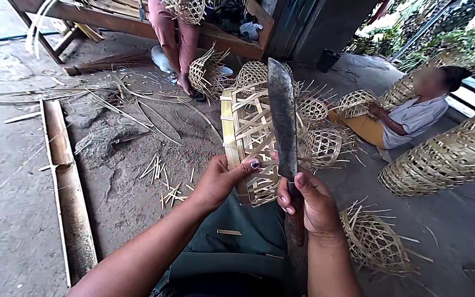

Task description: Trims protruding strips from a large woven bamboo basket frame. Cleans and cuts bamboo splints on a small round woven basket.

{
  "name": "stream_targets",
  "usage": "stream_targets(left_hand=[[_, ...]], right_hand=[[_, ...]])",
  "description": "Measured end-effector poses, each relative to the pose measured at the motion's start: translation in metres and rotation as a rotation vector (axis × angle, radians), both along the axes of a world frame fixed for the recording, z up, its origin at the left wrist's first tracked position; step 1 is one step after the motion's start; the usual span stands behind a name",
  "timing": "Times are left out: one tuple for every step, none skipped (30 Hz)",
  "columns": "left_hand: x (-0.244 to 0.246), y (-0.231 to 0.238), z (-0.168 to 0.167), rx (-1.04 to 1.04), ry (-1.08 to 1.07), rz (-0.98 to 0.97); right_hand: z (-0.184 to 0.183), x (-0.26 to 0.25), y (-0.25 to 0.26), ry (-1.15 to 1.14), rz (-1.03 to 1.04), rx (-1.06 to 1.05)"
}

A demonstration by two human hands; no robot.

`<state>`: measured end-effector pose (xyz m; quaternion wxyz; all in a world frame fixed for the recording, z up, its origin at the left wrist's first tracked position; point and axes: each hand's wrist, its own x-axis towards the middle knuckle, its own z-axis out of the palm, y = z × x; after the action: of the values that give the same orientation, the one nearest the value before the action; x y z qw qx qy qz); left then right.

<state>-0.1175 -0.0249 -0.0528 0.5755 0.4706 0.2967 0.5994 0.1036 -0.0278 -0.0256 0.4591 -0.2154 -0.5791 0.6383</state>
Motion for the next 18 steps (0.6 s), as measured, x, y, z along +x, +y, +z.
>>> stream_targets(left_hand=[[0.000,0.000,0.000,-0.002,-0.002,-0.003],[0.001,0.000,0.000,-0.003,-0.003,0.000],[0.001,-0.001,0.001,0.002,0.002,0.004],[0.002,-0.001,0.001,0.014,0.013,0.009],[0.002,-0.003,0.001,0.037,0.030,0.005],[0.004,-0.004,0.000,0.070,0.052,-0.006],[0.006,-0.006,0.000,0.110,0.081,-0.013],[0.010,-0.008,-0.001,0.154,0.110,-0.003],[0.014,-0.010,-0.002,0.191,0.128,0.022],[0.016,-0.012,-0.003,0.213,0.136,0.046],[0.015,-0.013,-0.003,0.216,0.134,0.052],[0.012,-0.014,-0.001,0.205,0.131,0.039],[0.005,-0.015,0.001,0.194,0.133,0.007],[-0.005,-0.015,0.003,0.183,0.140,-0.026],[-0.017,-0.014,0.004,0.169,0.147,-0.058],[-0.030,-0.012,0.004,0.146,0.145,-0.089],[-0.041,-0.011,0.002,0.115,0.132,-0.125],[-0.049,-0.008,-0.001,0.080,0.122,-0.154]], right_hand=[[0.000,-0.001,0.000,-0.007,-0.010,0.018],[0.000,-0.002,-0.001,-0.020,-0.035,0.050],[-0.001,-0.005,-0.002,-0.051,-0.079,0.100],[-0.001,-0.007,-0.004,-0.107,-0.142,0.169],[-0.003,-0.009,-0.005,-0.190,-0.230,0.262],[-0.004,-0.012,-0.006,-0.316,-0.344,0.383],[-0.006,-0.013,-0.006,-0.487,-0.485,0.527],[-0.008,-0.015,-0.007,-0.687,-0.629,0.672],[-0.009,-0.016,-0.009,-0.866,-0.748,0.804],[-0.009,-0.017,-0.011,-0.983,-0.821,0.913],[-0.008,-0.015,-0.011,-1.048,-0.855,0.994],[-0.006,-0.010,-0.011,-1.088,-0.864,1.047],[-0.003,-0.002,-0.011,-1.112,-0.867,1.066],[0.003,0.009,-0.009,-1.127,-0.879,1.038],[0.011,0.026,-0.005,-1.121,-0.898,0.953],[0.019,0.046,-0.002,-1.090,-0.933,0.825],[0.027,0.065,0.002,-1.037,-0.973,0.684],[0.032,0.079,0.006,-0.964,-0.997,0.547]])
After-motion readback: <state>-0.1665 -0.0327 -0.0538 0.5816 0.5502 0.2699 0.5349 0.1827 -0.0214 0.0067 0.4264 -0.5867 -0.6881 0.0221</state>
